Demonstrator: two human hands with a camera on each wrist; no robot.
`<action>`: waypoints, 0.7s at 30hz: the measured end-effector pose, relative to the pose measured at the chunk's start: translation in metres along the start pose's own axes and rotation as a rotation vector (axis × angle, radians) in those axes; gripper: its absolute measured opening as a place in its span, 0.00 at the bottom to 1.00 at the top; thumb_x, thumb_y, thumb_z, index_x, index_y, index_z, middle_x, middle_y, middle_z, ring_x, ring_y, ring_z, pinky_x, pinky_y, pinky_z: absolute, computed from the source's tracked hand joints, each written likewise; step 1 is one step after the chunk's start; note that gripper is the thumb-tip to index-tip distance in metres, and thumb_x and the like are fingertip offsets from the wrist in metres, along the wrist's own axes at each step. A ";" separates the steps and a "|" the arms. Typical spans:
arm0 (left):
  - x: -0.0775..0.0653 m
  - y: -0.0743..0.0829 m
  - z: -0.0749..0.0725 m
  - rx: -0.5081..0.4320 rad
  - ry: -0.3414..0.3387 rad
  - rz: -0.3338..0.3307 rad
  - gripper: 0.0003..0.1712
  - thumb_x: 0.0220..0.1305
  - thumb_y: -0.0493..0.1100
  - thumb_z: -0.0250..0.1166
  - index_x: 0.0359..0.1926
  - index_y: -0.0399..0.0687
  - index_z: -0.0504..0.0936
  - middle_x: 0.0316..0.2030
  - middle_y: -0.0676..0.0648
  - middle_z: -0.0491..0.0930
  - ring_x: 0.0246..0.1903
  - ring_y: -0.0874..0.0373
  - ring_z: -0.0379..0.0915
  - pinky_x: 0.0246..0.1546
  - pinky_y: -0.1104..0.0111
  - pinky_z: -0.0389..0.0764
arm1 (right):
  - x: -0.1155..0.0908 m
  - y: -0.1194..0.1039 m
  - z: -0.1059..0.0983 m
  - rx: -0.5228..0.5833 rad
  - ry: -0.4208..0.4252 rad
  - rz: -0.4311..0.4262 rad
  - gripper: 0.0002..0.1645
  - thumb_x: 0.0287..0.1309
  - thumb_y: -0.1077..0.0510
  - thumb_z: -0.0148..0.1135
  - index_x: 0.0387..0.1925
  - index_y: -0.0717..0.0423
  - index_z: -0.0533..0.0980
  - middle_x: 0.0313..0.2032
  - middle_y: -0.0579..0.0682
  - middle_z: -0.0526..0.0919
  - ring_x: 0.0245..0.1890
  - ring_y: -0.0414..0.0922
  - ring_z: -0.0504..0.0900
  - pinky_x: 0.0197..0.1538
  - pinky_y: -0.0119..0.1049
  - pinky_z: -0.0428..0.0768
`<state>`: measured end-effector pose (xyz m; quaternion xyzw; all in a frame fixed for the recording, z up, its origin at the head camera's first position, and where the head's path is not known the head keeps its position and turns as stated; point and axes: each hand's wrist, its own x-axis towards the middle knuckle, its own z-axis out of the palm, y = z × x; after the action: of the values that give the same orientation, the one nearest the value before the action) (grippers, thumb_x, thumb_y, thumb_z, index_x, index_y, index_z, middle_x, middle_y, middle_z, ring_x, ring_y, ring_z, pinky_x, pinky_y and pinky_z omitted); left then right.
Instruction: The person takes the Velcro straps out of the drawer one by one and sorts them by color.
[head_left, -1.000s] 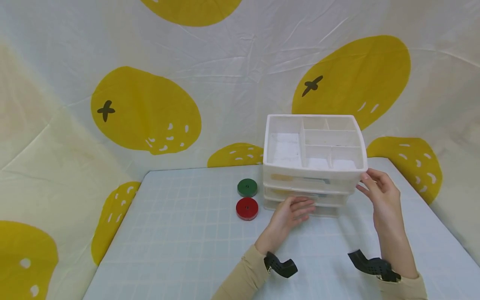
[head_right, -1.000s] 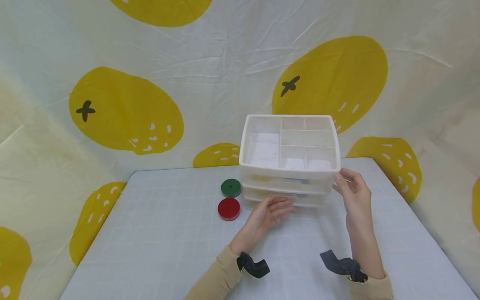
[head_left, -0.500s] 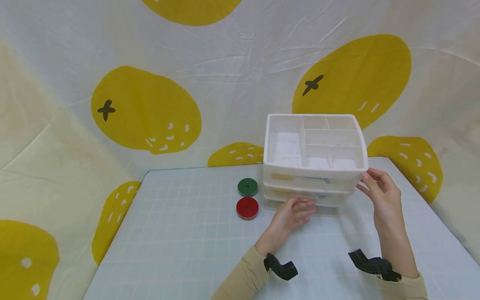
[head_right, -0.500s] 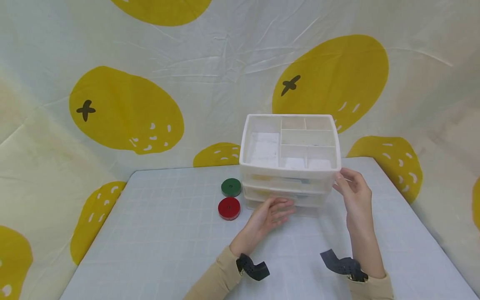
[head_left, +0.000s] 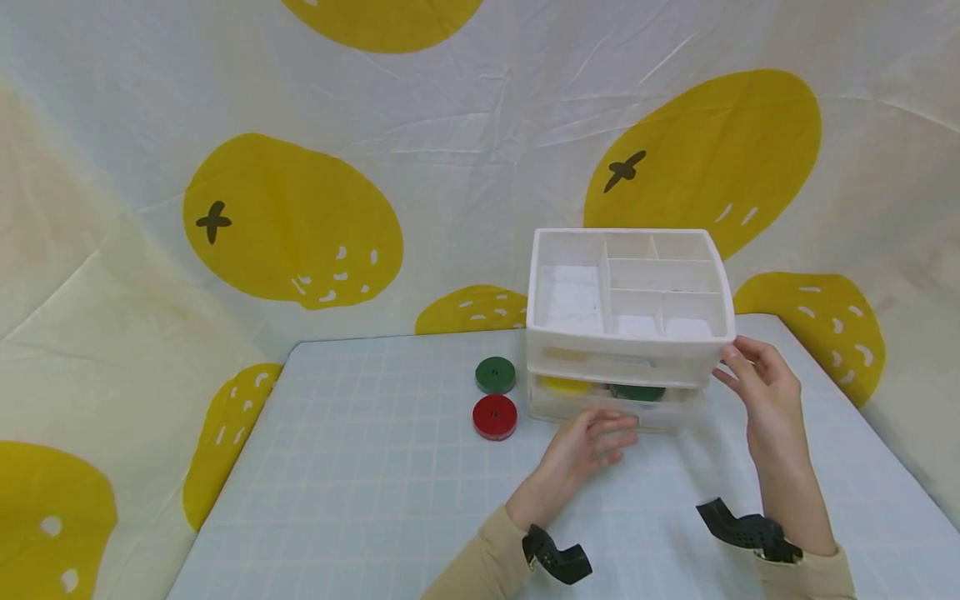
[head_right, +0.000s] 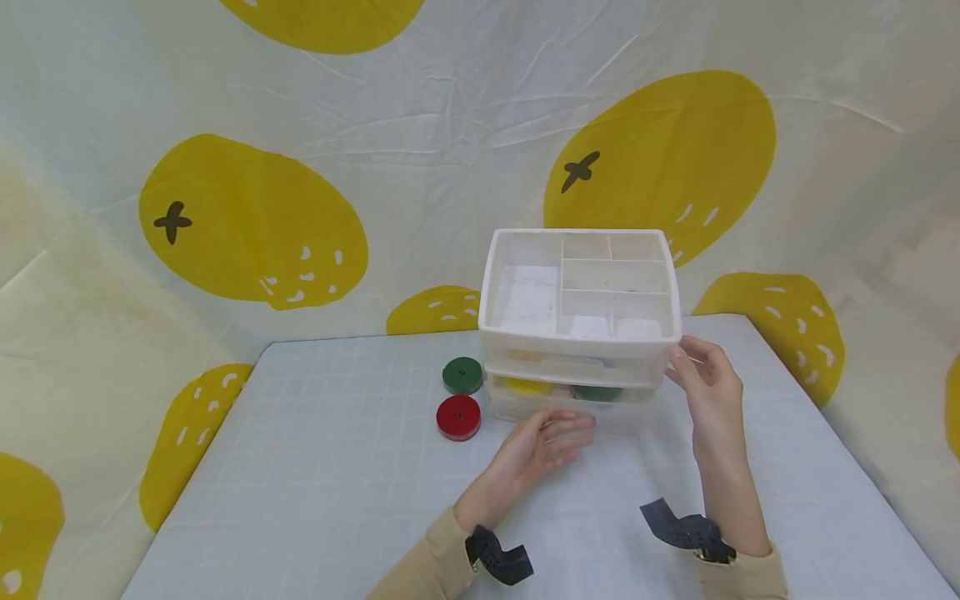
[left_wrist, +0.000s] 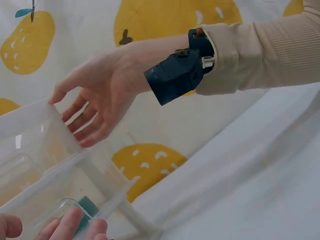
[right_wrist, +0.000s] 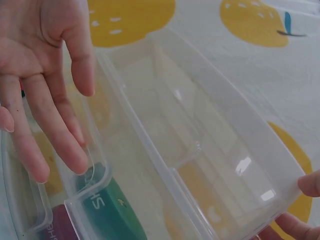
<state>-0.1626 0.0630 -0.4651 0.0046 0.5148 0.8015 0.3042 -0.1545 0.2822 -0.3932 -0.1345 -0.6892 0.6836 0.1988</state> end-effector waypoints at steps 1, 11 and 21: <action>-0.001 -0.001 0.000 -0.005 -0.001 -0.003 0.20 0.71 0.54 0.50 0.52 0.48 0.77 0.52 0.47 0.83 0.52 0.52 0.80 0.59 0.57 0.76 | 0.000 0.000 0.000 -0.002 0.001 0.000 0.27 0.60 0.45 0.62 0.57 0.50 0.72 0.48 0.36 0.74 0.50 0.32 0.74 0.41 0.13 0.76; -0.016 -0.005 0.001 -0.002 -0.004 -0.047 0.21 0.70 0.54 0.50 0.52 0.46 0.76 0.51 0.46 0.83 0.51 0.51 0.81 0.59 0.55 0.76 | 0.000 0.001 0.000 0.009 -0.002 -0.012 0.26 0.60 0.45 0.62 0.56 0.51 0.72 0.48 0.37 0.74 0.49 0.32 0.75 0.41 0.13 0.76; -0.030 -0.009 0.000 -0.002 0.001 -0.098 0.22 0.69 0.56 0.51 0.53 0.47 0.77 0.51 0.47 0.83 0.50 0.52 0.81 0.56 0.58 0.77 | 0.000 0.000 0.000 0.003 -0.004 -0.004 0.27 0.60 0.45 0.62 0.57 0.50 0.72 0.49 0.36 0.74 0.50 0.32 0.74 0.40 0.13 0.76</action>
<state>-0.1340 0.0513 -0.4632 -0.0212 0.5135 0.7863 0.3429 -0.1542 0.2820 -0.3935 -0.1315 -0.6887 0.6846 0.1992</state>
